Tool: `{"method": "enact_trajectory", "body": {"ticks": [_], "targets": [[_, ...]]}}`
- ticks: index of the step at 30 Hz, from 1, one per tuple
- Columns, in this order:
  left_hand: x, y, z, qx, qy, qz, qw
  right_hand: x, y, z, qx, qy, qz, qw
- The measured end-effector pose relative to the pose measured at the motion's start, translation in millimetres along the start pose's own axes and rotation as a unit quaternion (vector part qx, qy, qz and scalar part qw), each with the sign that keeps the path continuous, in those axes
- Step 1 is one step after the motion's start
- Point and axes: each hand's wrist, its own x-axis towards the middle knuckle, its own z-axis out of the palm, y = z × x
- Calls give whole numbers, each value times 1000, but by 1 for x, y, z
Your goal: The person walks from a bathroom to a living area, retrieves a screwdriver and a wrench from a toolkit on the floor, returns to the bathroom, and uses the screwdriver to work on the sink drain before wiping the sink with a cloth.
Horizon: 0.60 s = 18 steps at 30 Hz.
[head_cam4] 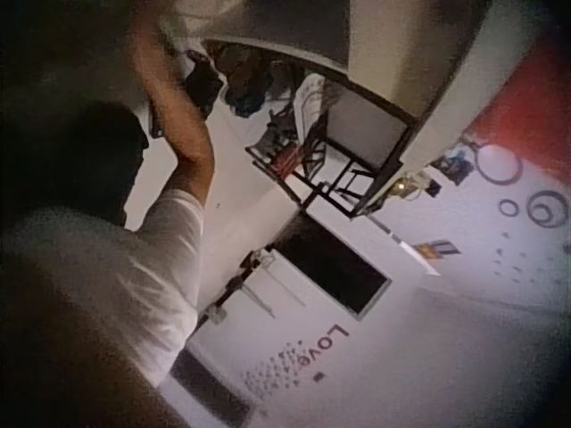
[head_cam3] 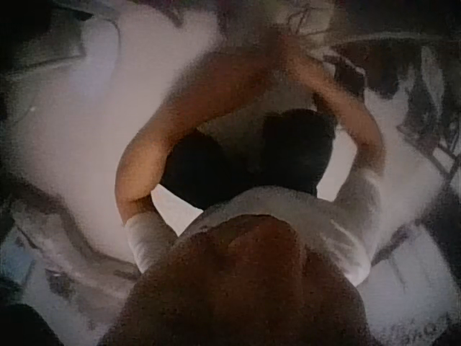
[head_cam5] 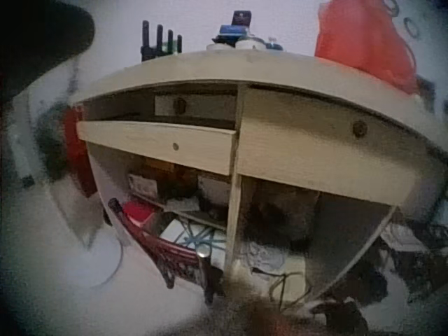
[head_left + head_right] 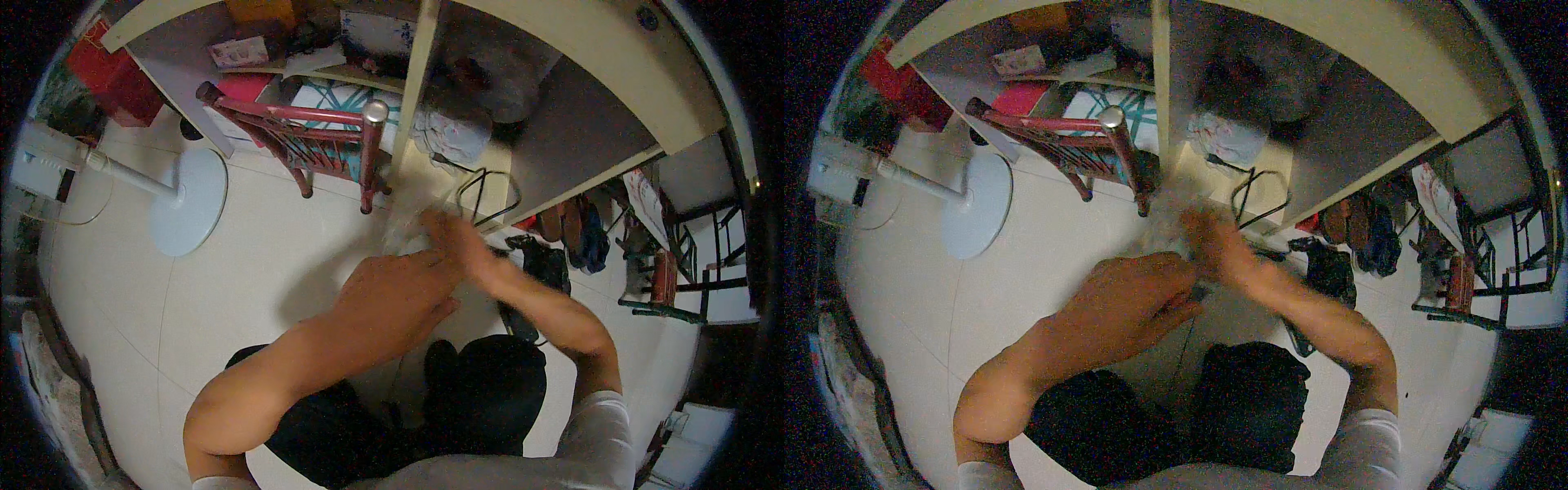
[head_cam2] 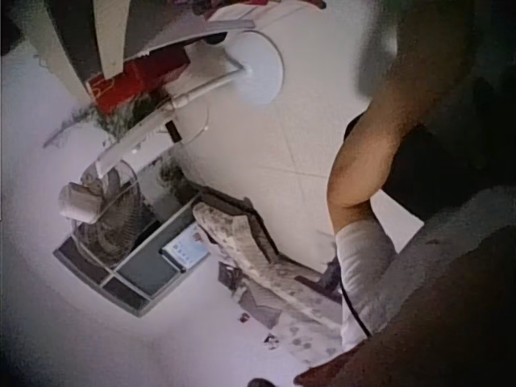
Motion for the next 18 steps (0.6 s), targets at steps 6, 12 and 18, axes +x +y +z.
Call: {"method": "enact_trajectory", "body": {"ticks": [6,12,18], "targets": [[-3,16,4,56,-77,6,995,-46,-34,58,156,-61,-19,986],[-32,12,10,129,-103,-44,985,-64,-30,102,150,-97,59,982],[-44,-35,2,57,-26,-87,994,-59,-27,106,131,-121,79,981]]}}
